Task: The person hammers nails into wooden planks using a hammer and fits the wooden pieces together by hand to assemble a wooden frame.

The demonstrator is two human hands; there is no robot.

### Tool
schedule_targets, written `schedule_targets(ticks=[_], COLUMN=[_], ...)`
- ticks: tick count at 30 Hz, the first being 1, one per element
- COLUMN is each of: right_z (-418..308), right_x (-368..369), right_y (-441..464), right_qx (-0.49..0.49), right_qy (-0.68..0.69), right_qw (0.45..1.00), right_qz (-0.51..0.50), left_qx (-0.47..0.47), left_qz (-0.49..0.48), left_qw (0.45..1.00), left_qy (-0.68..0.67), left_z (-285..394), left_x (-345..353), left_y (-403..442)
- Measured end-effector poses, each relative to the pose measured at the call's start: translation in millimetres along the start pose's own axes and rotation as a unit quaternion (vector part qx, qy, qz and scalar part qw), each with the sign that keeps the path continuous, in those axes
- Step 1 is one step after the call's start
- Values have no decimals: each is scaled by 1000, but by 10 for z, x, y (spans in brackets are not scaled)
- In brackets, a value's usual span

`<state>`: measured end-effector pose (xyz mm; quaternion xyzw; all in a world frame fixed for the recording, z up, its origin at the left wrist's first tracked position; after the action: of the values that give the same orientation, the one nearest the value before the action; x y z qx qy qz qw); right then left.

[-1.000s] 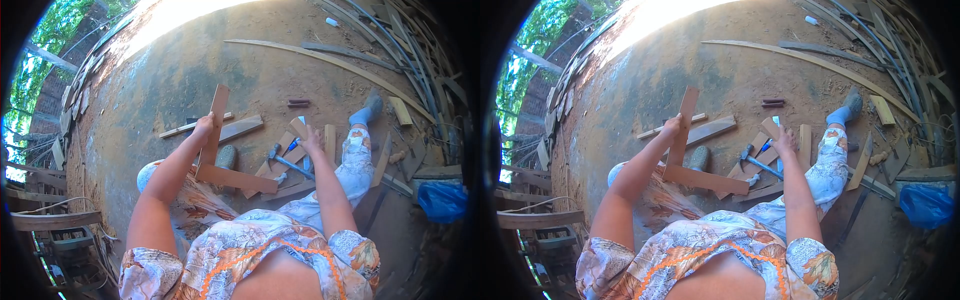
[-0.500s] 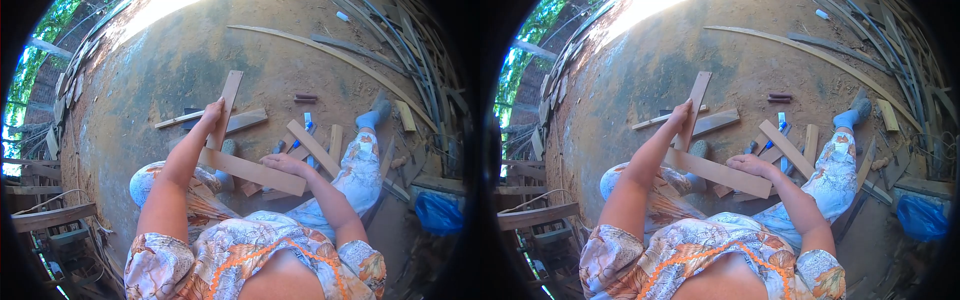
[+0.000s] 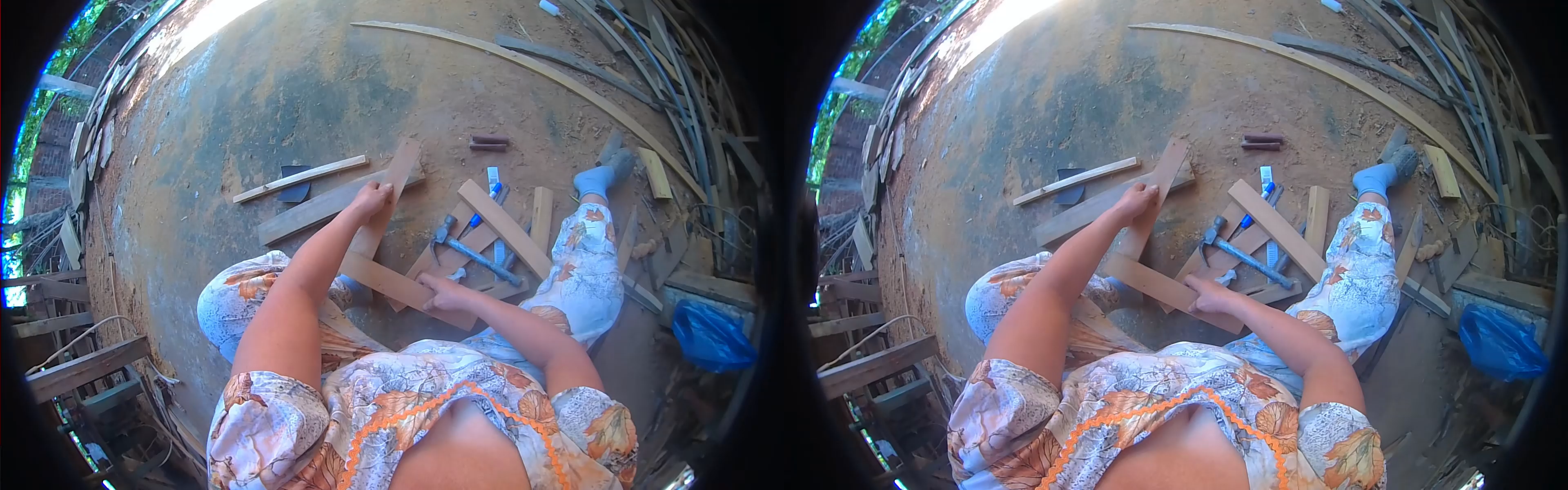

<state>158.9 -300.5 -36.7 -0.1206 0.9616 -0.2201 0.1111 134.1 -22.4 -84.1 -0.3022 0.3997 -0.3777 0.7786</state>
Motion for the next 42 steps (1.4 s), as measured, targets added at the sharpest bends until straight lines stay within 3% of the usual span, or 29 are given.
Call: schedule_targets(ticks=[2,4,8,10,11,13,15,17,19,21,23,25,30,32,33,34,35,36,37,38,42], right_z=[171,275,-246,-460,-552,-803,-1122,-1447,-1840,-2051,-2094,-2111,-1234,-1772,-2231,-2652,-3059,-3332,-3611,-3731,-3635], right_x=[106,165,-137,-214,-246,-376,-550,-705,-819,-824,-824,-816,-992,-990,-970,-929,-905,-869,-841,-801,-543], right_y=[105,178,43,22,46,146,314,563,792,1107,1112,942,342,-101,-326,-524,-697,-791,-845,-883,-840], right_qx=[-6,-20,11,-2,-2,-72,-131,-169,-219,-231,-234,-199,-162,-224,-278,-345,-411,-526,-666,-710,-686], right_qy=[15,60,130,328,326,356,308,331,348,316,283,276,161,283,246,319,370,409,418,405,384], right_qw=[1000,998,991,945,945,929,929,905,879,887,897,924,954,918,918,881,833,741,612,575,617], right_qz=[2,-10,0,10,9,66,159,207,242,245,247,174,196,164,141,63,8,-84,-79,-36,-35], left_qx=[81,70,40,54,68,84,-4,-34,-15,43,70,95,121,121,113,103,95,88,82,80,60], left_qz=[14,-20,-74,-39,-23,-8,-30,-26,-90,-45,-34,-21,12,16,17,21,25,33,44,38,12], left_qw=[995,994,988,984,984,983,982,977,994,969,957,941,977,980,982,983,984,984,983,985,982], left_qy=[55,81,127,163,161,160,187,209,56,-238,-280,-325,-177,-155,-152,-149,-146,-153,-161,-150,-180], left_z=[19,181,730,1008,1095,1203,1147,1052,907,720,667,701,603,469,425,370,314,251,176,45,-360], left_x=[12,-96,-451,-767,-923,-1197,-1352,-1337,-1253,-1213,-1250,-1374,-2035,-2325,-2415,-2485,-2532,-2542,-2560,-2598,-2426], left_y=[58,-146,-617,-875,-1028,-1313,-1571,-1850,-1882,-1671,-1435,-1348,-1153,-1040,-1068,-1061,-1049,-1042,-1028,-954,-889])
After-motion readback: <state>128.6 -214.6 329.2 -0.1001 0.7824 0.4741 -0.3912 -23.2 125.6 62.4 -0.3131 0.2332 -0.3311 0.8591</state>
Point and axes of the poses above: each hand's wrist, its own y-axis towards the middle knuckle, its own x-axis out of the palm, z = x × y, the point moved 5 cm from there along y, towards the middle knuckle, and after that the axes turned 9 degrees about -x, right-handed, at the moved point
